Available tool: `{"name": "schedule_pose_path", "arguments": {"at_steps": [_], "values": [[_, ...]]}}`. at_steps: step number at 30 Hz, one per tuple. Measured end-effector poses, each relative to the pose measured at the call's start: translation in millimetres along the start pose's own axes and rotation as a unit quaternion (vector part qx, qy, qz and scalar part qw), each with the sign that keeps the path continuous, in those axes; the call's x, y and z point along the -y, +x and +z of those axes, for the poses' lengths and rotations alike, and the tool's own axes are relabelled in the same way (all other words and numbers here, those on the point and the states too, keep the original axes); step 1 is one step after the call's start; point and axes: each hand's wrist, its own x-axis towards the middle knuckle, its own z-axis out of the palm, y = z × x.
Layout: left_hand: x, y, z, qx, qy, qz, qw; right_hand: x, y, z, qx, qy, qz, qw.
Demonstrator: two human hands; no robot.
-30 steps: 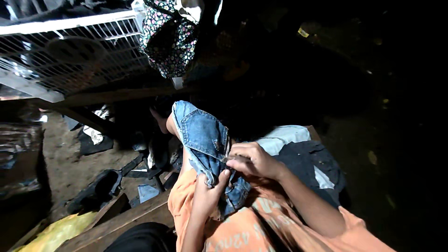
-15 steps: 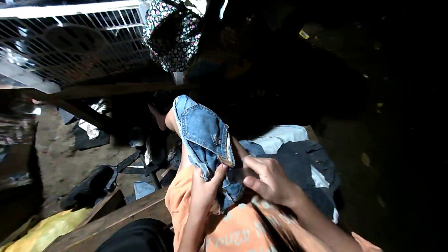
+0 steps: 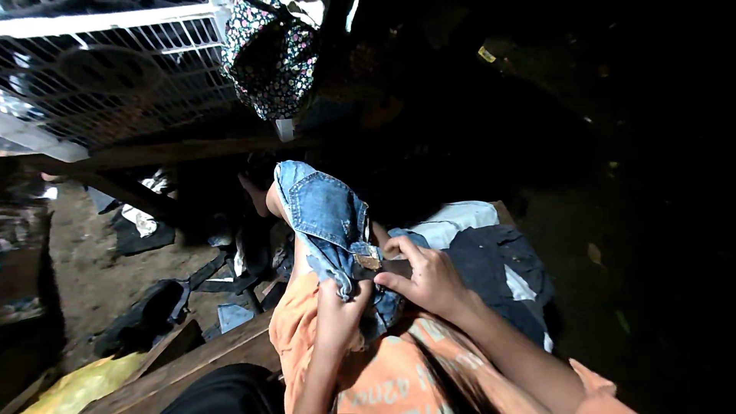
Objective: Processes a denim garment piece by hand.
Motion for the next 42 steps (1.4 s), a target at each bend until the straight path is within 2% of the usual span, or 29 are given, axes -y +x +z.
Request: {"name": "schedule_pose_path", "arguments": {"at_steps": [3,6,10,13,14,16,18,19,20,22,24,26,28,31,34,36,38,40,42], "values": [[-1,0,2,-0.012,0.032,0.013,0.999,-7,4,13,-0.082,0.000,-0.040,0.996],[-3,2,-2,0.002,0.084,0.021,0.996,-12,6,20,-0.115,0.012,-0.057,0.992],[-3,9,-3,0.008,0.133,0.020,0.991,-9,7,30,-0.107,0.036,-0.028,0.993],[-5,12,4,0.054,0.142,-0.012,0.988,-2,15,34,-0.056,0.149,0.042,0.986],[-5,12,7,0.083,0.129,-0.033,0.988,-3,21,29,-0.014,0.208,0.086,0.974],[-8,10,9,0.141,0.091,-0.070,0.983,-14,34,13,0.083,0.335,0.182,0.921],[-8,11,5,0.144,0.037,-0.079,0.986,-28,36,2,0.130,0.441,0.199,0.866],[-8,14,2,0.138,0.009,-0.089,0.986,-31,34,-2,0.130,0.464,0.182,0.857],[-8,17,-1,0.135,-0.008,-0.100,0.986,-31,32,-5,0.112,0.462,0.159,0.865],[-10,21,-5,0.138,-0.012,-0.103,0.985,-25,29,-6,0.080,0.400,0.094,0.908],[-10,22,-7,0.130,-0.004,-0.093,0.987,-17,30,-5,0.095,0.329,0.039,0.939],[-10,23,-15,0.138,0.014,-0.084,0.987,-14,33,-2,0.116,0.333,0.010,0.936],[-12,26,-28,0.167,0.045,-0.066,0.983,-13,40,1,0.149,0.419,0.033,0.895],[-14,38,-51,0.216,0.103,-0.050,0.970,-10,49,16,0.178,0.550,0.115,0.808],[-11,58,-79,0.238,0.186,-0.069,0.951,-4,62,31,0.194,0.581,0.217,0.760],[-11,69,-110,0.227,0.247,-0.052,0.941,-5,73,36,0.205,0.582,0.234,0.751],[-9,76,-148,0.183,0.300,0.007,0.936,-5,81,36,0.225,0.571,0.240,0.752],[-11,81,-177,0.093,0.348,0.047,0.932,-1,88,36,0.246,0.558,0.252,0.752],[-14,81,-182,-0.038,0.387,0.098,0.916,4,93,37,0.267,0.542,0.252,0.756]]}}
